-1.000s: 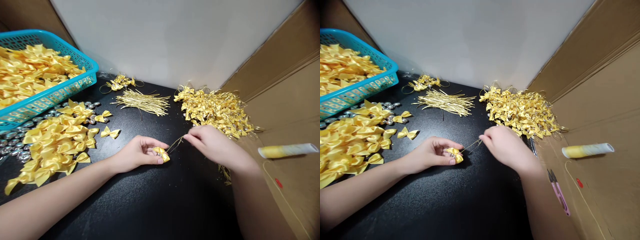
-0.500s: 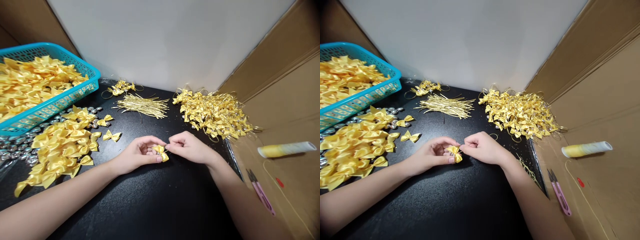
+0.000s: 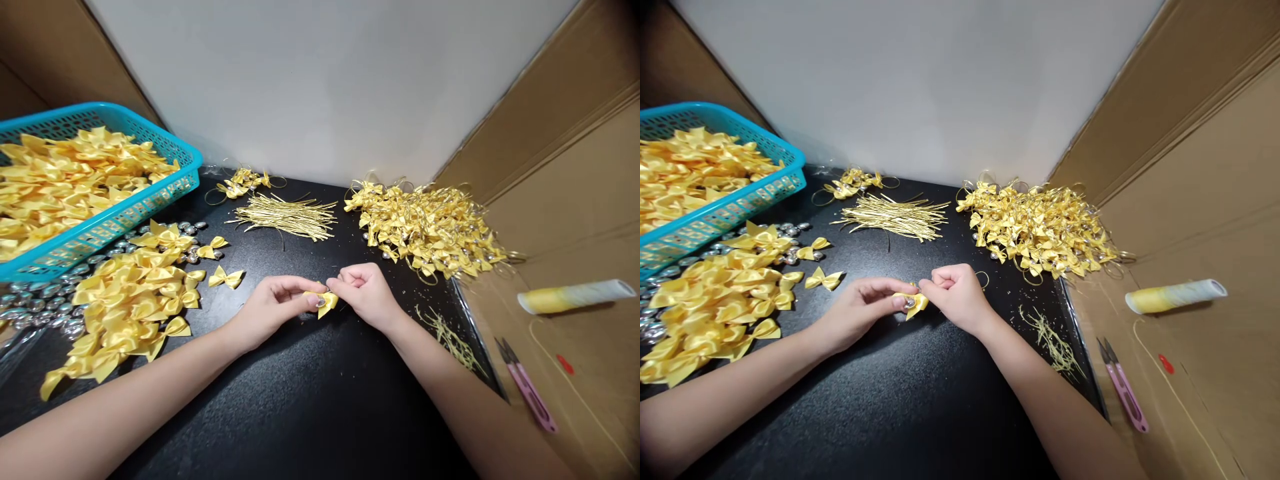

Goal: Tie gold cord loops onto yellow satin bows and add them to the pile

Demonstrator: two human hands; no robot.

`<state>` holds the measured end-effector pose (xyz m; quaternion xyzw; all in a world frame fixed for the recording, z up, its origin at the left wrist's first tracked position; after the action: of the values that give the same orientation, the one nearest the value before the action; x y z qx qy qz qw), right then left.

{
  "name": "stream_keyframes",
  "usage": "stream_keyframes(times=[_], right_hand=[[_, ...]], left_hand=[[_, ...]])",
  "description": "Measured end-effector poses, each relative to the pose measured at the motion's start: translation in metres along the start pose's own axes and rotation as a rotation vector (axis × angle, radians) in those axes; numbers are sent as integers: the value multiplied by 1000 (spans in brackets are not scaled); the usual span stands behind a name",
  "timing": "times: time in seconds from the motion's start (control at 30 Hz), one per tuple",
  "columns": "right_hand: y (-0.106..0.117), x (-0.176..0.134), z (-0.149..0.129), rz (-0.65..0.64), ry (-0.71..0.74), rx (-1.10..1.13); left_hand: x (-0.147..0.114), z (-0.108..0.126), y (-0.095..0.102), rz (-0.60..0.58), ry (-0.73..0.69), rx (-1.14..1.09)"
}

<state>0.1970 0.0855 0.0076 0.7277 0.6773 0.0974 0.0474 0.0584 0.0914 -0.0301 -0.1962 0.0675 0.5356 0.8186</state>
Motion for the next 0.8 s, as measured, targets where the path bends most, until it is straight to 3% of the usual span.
stream_keyframes(times=[0.4, 0.67, 0.8], right_hand=[[0, 1, 1, -48, -2, -10], [-6, -5, -14, -298, 93, -143], [-9, -8, -8, -388, 67, -178]], left_hand=[[0, 5, -6, -43, 4, -26], [1, 4, 1, -20, -89, 18], [3, 0, 0, -38, -46, -15]])
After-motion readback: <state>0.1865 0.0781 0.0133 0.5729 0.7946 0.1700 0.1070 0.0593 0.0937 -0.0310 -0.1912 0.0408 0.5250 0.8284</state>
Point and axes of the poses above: each hand's wrist, its own x-axis towards the middle knuckle, its own y-axis out of the back of the hand, z = x × y, the point moved 7 cm from there along x, towards the middle knuckle, and after that the axes turned 8 degrees about z, right-handed, at the moved point
